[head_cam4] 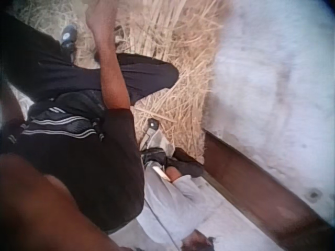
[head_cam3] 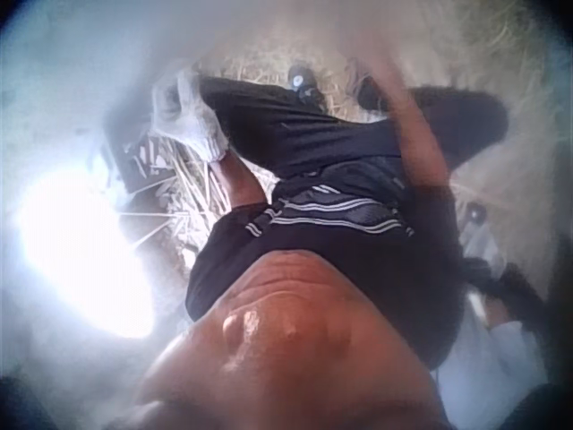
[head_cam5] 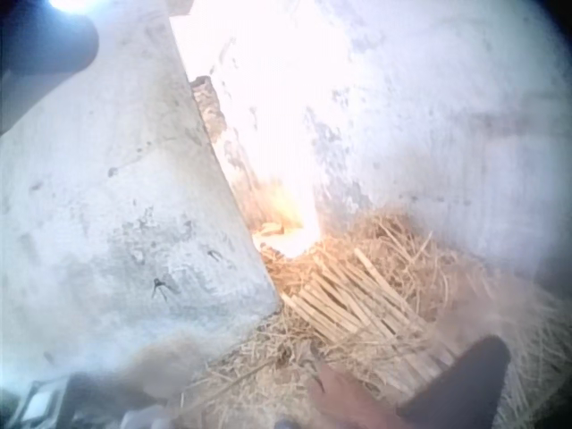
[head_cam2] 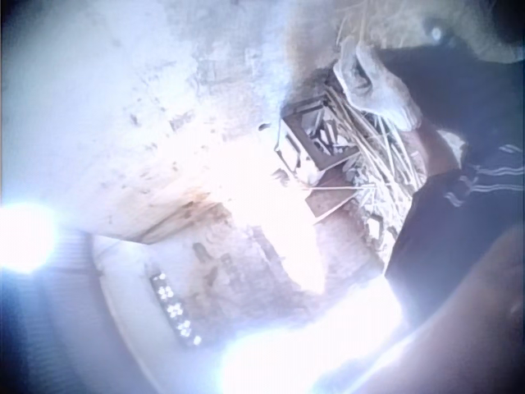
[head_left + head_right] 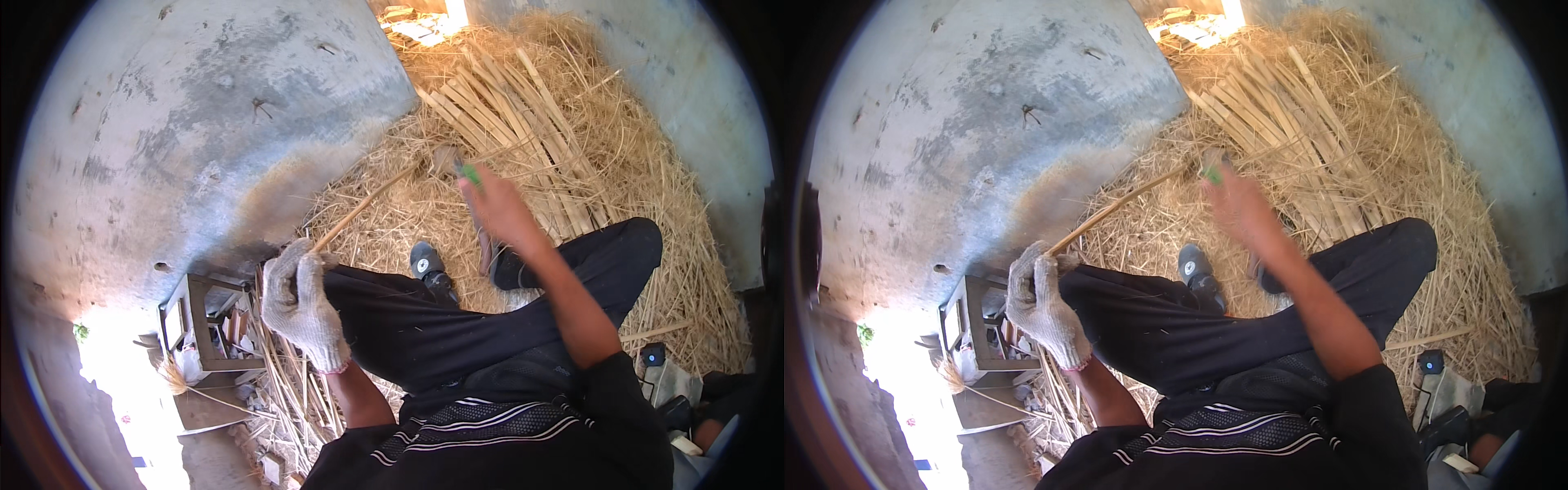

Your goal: The person sits on a straw-covered floor and uses a green utility knife to shave the outer layer off a thin bamboo stick. They hold the stick with a gloved left hand and scrape it repeatedly. Later, they switch to a larger knife to split the stick lengthwise.

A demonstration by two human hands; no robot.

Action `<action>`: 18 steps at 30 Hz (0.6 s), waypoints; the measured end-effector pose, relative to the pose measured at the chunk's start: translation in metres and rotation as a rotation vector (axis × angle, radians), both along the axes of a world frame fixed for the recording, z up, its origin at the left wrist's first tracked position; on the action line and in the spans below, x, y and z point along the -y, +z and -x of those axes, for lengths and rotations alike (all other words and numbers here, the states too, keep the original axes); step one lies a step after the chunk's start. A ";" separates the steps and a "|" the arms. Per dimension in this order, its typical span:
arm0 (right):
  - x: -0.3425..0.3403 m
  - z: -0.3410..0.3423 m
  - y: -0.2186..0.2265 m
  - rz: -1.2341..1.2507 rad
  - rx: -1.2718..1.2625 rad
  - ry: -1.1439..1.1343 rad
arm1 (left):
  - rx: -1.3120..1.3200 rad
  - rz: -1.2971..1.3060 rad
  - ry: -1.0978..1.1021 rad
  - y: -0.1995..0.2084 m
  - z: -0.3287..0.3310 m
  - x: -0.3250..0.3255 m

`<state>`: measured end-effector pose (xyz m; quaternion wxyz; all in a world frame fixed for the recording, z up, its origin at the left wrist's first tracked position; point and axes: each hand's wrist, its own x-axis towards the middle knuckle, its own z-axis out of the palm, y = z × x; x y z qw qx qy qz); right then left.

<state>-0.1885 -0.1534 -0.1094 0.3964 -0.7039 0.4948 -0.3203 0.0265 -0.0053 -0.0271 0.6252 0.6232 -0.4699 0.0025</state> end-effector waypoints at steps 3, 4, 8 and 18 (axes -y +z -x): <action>-0.069 -0.050 0.037 0.207 0.178 0.285 | 0.056 -0.012 -0.035 0.002 0.009 -0.005; -0.084 -0.057 0.040 0.233 0.212 0.274 | 0.058 -0.016 -0.065 0.001 0.011 -0.004; -0.092 -0.070 0.038 0.293 0.151 0.238 | 0.232 -0.087 -0.065 0.000 0.004 -0.007; -0.097 -0.077 0.044 0.325 0.170 0.299 | 0.157 -0.054 -0.083 0.002 -0.007 -0.011</action>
